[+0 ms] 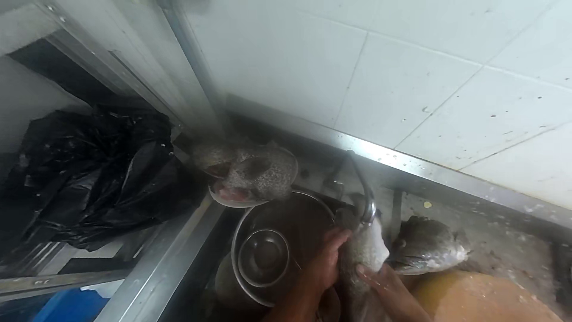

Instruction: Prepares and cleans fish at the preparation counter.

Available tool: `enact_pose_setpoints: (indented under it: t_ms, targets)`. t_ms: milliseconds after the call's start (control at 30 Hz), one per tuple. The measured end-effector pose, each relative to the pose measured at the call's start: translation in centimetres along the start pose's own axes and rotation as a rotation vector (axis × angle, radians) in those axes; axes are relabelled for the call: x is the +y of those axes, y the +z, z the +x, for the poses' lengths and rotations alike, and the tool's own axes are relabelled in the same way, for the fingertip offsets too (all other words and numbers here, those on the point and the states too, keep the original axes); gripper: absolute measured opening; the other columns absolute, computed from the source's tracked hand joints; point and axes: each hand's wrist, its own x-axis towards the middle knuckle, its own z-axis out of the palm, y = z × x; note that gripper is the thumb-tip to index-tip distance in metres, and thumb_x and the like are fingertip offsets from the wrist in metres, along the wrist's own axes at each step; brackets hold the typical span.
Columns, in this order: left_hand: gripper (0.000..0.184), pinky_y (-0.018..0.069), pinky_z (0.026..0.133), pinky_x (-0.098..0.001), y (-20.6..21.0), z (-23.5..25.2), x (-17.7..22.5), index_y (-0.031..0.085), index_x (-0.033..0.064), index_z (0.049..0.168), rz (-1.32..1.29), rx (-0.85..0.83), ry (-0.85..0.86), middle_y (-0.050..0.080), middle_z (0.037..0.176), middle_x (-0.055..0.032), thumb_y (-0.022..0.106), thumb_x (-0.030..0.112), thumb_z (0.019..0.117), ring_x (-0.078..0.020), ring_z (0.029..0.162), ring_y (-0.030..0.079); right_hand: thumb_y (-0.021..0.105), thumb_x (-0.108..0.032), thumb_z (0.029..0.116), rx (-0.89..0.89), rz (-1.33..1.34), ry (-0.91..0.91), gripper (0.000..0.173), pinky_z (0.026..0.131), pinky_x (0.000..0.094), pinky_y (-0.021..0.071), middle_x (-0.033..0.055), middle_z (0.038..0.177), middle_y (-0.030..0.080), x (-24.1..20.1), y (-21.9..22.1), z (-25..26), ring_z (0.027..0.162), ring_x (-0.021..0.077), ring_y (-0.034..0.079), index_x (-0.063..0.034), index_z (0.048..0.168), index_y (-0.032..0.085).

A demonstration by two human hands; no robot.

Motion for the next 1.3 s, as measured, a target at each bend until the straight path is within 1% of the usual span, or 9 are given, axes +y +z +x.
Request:
enact_pose_setpoints:
  t_ms: [233, 367, 500, 600, 700, 833, 933, 1033, 1300]
  targets:
    - [0.048, 0.0524, 0.103, -0.035, 1.5, 0.2, 3.3, 0.059, 0.0062, 0.138, 0.487, -0.075, 0.002, 0.066, 0.129, -0.0107, 0.056, 0.039, 0.1036, -0.015, 0.119, 0.063, 0.083, -0.053, 0.0806, 0.129, -0.038, -0.017, 0.083, 0.097, 0.036, 0.0607, 0.0078, 0.118, 0.073, -0.4, 2.0, -0.6, 0.109, 0.0166, 0.071, -0.0022, 0.14, 0.052]
    - [0.06, 0.0581, 0.097, -0.0373, 1.2, 1.2, 4.3, 0.056, 0.007, 0.139, 0.489, -0.108, -0.113, 0.07, 0.122, -0.0112, 0.078, 0.035, 0.0908, -0.0182, 0.11, 0.069, 0.088, -0.042, 0.0789, 0.036, 0.012, -0.082, 0.076, 0.095, 0.039, 0.0625, 0.0109, 0.113, 0.074, -0.8, 1.4, 0.2, 0.104, 0.0205, 0.073, 0.0005, 0.133, 0.055]
    - [0.051, 0.0573, 0.096, -0.0353, 0.6, 2.2, 5.1, 0.059, 0.0081, 0.137, 0.525, -0.165, -0.063, 0.069, 0.12, -0.0094, 0.076, 0.027, 0.0928, -0.0169, 0.108, 0.068, 0.088, -0.035, 0.0775, -0.052, 0.191, 0.04, 0.075, 0.081, 0.0408, 0.0656, 0.0133, 0.104, 0.075, -1.3, 1.5, -0.5, 0.09, 0.0218, 0.075, -0.0014, 0.134, 0.052]
    - [0.039, 0.0567, 0.09, -0.0362, 0.0, 3.1, 5.3, 0.067, 0.0133, 0.129, 0.651, -0.122, 0.08, 0.071, 0.114, -0.0055, 0.061, 0.041, 0.1021, -0.0141, 0.1, 0.067, 0.076, -0.034, 0.0923, -0.16, 0.277, 0.11, 0.045, 0.041, 0.0267, 0.0483, 0.0066, 0.074, 0.066, -1.5, 1.3, -0.5, 0.047, 0.0104, 0.055, -0.0164, 0.127, 0.055]
    - [0.034, 0.0584, 0.073, -0.0366, -0.5, 4.7, 4.8, 0.071, 0.0147, 0.117, 0.67, -0.018, 0.237, 0.07, 0.094, -0.005, 0.052, 0.041, 0.1066, -0.0156, 0.081, 0.067, 0.06, -0.025, 0.1041, -0.28, 0.291, -0.002, 0.01, 0.038, 0.0264, 0.0433, -0.0023, 0.057, 0.046, -1.2, 1.4, 0.5, 0.041, 0.0076, 0.044, -0.0157, 0.104, 0.064]
    - [0.034, 0.0517, 0.057, -0.0332, 1.3, 5.0, 3.6, 0.069, 0.0149, 0.116, 0.59, 0.171, 0.302, 0.062, 0.076, -0.0039, 0.049, 0.041, 0.1082, -0.0148, 0.062, 0.057, 0.056, -0.024, 0.1056, -0.12, -0.133, -0.232, 0.022, 0.046, 0.0341, 0.0542, 0.0042, 0.064, 0.06, -3.4, 4.5, 2.2, 0.048, 0.0161, 0.057, -0.0067, 0.102, 0.068]
    - [0.041, 0.0611, 0.077, -0.0443, -3.0, 5.2, 3.4, 0.057, 0.0133, 0.137, 0.691, 0.399, 0.302, 0.069, 0.107, -0.0102, 0.044, 0.04, 0.1095, -0.0224, 0.087, 0.07, 0.06, -0.021, 0.1038, 0.004, -0.34, -0.224, 0.022, 0.07, 0.0393, 0.0651, 0.008, 0.086, 0.073, -3.4, 3.9, 4.5, 0.074, 0.0211, 0.073, -0.0039, 0.115, 0.068]
    - [0.043, 0.0545, 0.096, -0.0532, -9.3, 4.8, 2.0, 0.056, 0.0092, 0.141, 0.96, 0.528, 0.137, 0.066, 0.126, -0.0168, 0.044, 0.036, 0.1097, -0.0302, 0.111, 0.067, 0.065, -0.019, 0.1004, 0.003, -0.513, -0.113, 0.03, 0.088, 0.035, 0.0626, 0.0048, 0.11, 0.073, -2.3, 2.7, 5.9, 0.096, 0.0148, 0.073, -0.008, 0.128, 0.065]
    - [0.056, 0.0369, 0.119, -0.0458, -9.0, 1.7, -4.8, 0.053, -0.0022, 0.144, 1.298, 0.12, -0.165, 0.055, 0.146, -0.0221, 0.057, 0.036, 0.1034, -0.0315, 0.139, 0.05, 0.062, -0.013, 0.1042, -0.03, -0.115, 0.045, 0.023, 0.077, 0.0407, 0.0672, 0.0169, 0.099, 0.076, -3.2, 7.8, 8.2, 0.084, 0.0278, 0.077, 0.0007, 0.123, 0.065]
